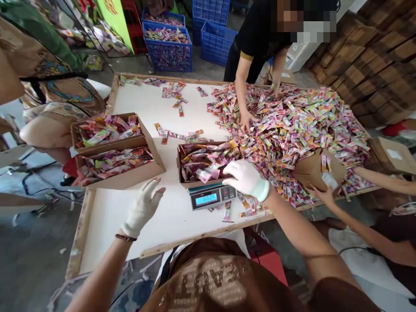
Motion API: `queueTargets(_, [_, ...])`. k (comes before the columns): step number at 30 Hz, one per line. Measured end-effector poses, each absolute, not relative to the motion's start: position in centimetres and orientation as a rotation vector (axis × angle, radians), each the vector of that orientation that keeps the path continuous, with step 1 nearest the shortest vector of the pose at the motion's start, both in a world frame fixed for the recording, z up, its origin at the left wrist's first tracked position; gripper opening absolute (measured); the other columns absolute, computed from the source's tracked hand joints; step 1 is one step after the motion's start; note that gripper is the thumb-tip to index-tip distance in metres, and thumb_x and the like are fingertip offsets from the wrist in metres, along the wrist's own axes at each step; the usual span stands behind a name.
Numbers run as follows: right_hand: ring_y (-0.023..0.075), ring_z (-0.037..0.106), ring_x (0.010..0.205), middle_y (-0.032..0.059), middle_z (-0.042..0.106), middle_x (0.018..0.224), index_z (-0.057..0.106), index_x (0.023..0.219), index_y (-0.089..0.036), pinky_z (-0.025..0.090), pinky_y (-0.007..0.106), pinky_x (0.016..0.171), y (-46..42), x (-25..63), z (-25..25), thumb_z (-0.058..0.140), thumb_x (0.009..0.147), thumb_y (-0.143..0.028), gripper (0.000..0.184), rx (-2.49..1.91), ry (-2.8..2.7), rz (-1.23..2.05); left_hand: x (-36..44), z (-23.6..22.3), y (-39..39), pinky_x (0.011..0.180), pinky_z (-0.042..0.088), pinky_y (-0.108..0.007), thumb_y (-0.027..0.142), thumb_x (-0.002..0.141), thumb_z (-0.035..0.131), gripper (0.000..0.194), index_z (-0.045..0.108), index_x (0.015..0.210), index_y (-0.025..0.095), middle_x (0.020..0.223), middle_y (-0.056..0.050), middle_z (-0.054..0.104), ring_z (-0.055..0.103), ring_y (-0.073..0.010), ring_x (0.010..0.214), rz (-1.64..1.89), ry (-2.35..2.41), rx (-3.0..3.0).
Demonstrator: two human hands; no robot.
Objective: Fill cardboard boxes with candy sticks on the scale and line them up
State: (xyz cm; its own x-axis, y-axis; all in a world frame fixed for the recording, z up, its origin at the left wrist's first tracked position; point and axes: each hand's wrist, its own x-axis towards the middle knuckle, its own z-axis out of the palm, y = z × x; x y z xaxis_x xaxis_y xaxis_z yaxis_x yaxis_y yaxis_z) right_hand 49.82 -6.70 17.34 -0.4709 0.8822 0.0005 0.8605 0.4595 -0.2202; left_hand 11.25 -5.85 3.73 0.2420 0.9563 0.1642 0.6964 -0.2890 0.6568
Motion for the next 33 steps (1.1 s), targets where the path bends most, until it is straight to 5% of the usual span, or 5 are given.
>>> queueTargets(14, [0.0357, 0.053, 0.128, 0.0168, 0.044, 0.141, 0.043, 0.153, -0.023, 0.050, 0.055, 0.107, -3.6, 49.4, 20.1, 0.071, 0.084, -0.071, 0.089, -1.754, -2.262, 0.361, 13.9, 1.1, -15.1, 0.113, 0.049, -0.046, 0.056, 0.097, 0.049, 0.048, 0.065, 0.118, 0.016, 0.138, -0.017, 0.067, 0.064, -0.0294, 0.128, 0.740, 1.494, 1.652])
queueTargets(20, [0.0377, 0.056, 0.121, 0.0153, 0.046, 0.139, 0.049, 0.150, -0.029, 0.053, 0.051, 0.097, -1.9, 46.4, 18.3, 0.079, 0.079, -0.063, 0.085, -1.969, -2.463, 0.315, 12.5, 0.9, -17.2, 0.113, 0.049, -0.046, 0.055, 0.096, 0.051, 0.046, 0.066, 0.119, 0.018, 0.137, -0.015, 0.068, 0.064, -0.0295, 0.129, 0.751, 1.571, 1.609])
queueTargets(25, [0.0300, 0.063, 0.107, 0.0141, 0.056, 0.128, 0.072, 0.125, -0.024, 0.051, 0.040, 0.086, -0.3, 45.9, 15.9, 0.063, 0.094, -0.028, 0.033, -1.924, -2.690, 0.280, 12.0, 0.3, -19.0, 0.115, 0.048, -0.049, 0.057, 0.094, 0.052, 0.048, 0.065, 0.120, 0.019, 0.138, -0.015, 0.067, 0.063, -0.0311, 0.129, 0.704, 1.593, 1.550])
queueTargets(28, [0.0244, 0.064, 0.099, 0.0122, 0.064, 0.109, 0.078, 0.107, -0.014, 0.049, 0.034, 0.087, 0.4, 47.3, 16.3, 0.055, 0.089, -0.009, 0.031, -1.744, -2.607, 0.387, 12.3, 0.2, -19.2, 0.115, 0.047, -0.050, 0.056, 0.094, 0.052, 0.047, 0.065, 0.119, 0.019, 0.138, -0.015, 0.067, 0.062, -0.0310, 0.131, 0.696, 1.571, 1.562])
queueTargets(33, [0.0235, 0.063, 0.088, 0.0088, 0.066, 0.096, 0.079, 0.096, -0.015, 0.051, 0.038, 0.084, -0.6, 51.4, 20.5, 0.064, 0.082, -0.018, 0.022, -1.501, -2.254, 0.434, 13.4, 0.5, -18.3, 0.114, 0.049, -0.049, 0.054, 0.095, 0.051, 0.043, 0.067, 0.117, 0.019, 0.136, -0.015, 0.068, 0.063, -0.0300, 0.131, 0.702, 1.513, 1.627])
